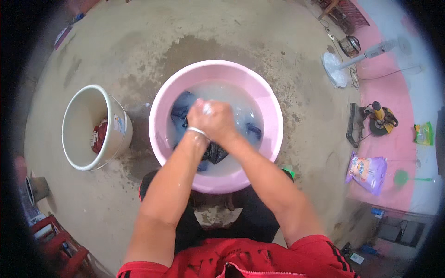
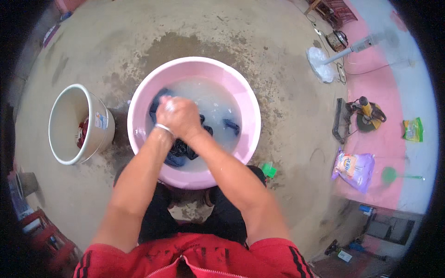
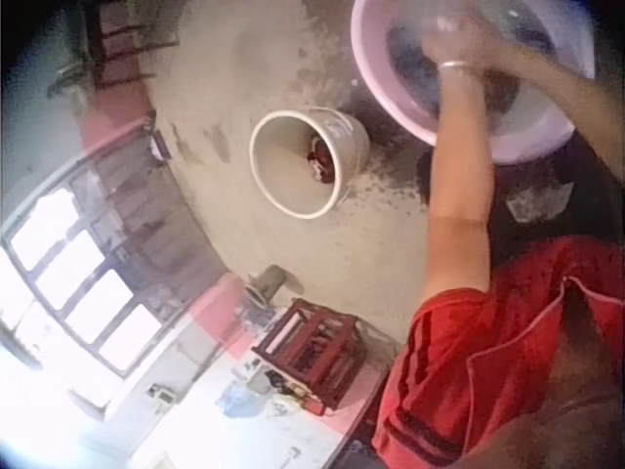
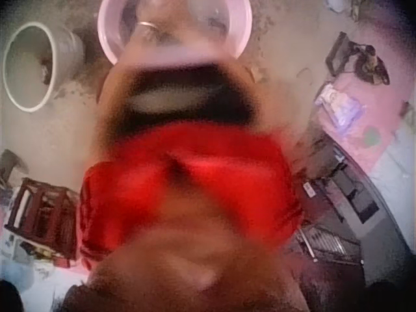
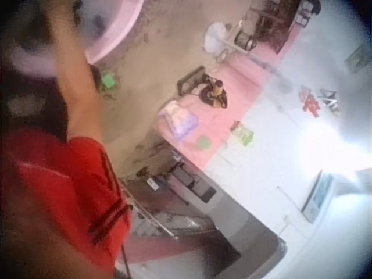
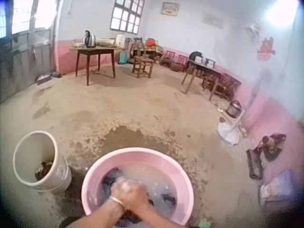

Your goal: The person washes clothes by lifting a garment from a basin of water, applying a bar of soap to it, and scrubbing the fabric by hand.

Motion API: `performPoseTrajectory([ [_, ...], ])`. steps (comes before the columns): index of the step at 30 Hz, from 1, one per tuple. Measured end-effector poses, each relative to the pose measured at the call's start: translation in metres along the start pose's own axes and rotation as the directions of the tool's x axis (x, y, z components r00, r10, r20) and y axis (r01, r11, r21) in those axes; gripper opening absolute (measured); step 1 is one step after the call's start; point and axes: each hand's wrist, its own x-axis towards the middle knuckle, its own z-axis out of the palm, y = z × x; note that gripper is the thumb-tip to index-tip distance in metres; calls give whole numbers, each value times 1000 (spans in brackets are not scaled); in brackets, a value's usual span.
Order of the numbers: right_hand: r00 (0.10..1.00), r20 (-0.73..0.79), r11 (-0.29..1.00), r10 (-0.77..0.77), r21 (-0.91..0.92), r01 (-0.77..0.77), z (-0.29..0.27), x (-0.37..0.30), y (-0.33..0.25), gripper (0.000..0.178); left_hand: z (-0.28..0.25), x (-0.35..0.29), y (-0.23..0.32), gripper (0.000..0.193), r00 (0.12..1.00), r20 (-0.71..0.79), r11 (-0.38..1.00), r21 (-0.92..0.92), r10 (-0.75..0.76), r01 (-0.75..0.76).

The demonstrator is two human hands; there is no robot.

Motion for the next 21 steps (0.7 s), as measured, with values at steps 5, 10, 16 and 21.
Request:
performPoseTrajectory([
  [5, 997, 67, 966, -26, -254, 42, -36, 14, 59, 13, 48, 6, -33, 26, 948, -289, 987, 49, -132, 152],
  [10, 991, 68, 991, 117, -66, -112, 5, 1, 10, 12, -15, 16, 7, 23, 993, -113, 992, 128, 14, 0],
  [16, 956, 3, 921, 294, -267, -283, -37, 15, 52, 22, 49, -5, -10, 24, 945, -255, 973, 51, -207, 227],
  [21, 945, -32, 941, 326, -82, -327, -2, 6, 39, 27, 18, 12, 11, 33, 866, -496, 996, 82, 68, -31],
])
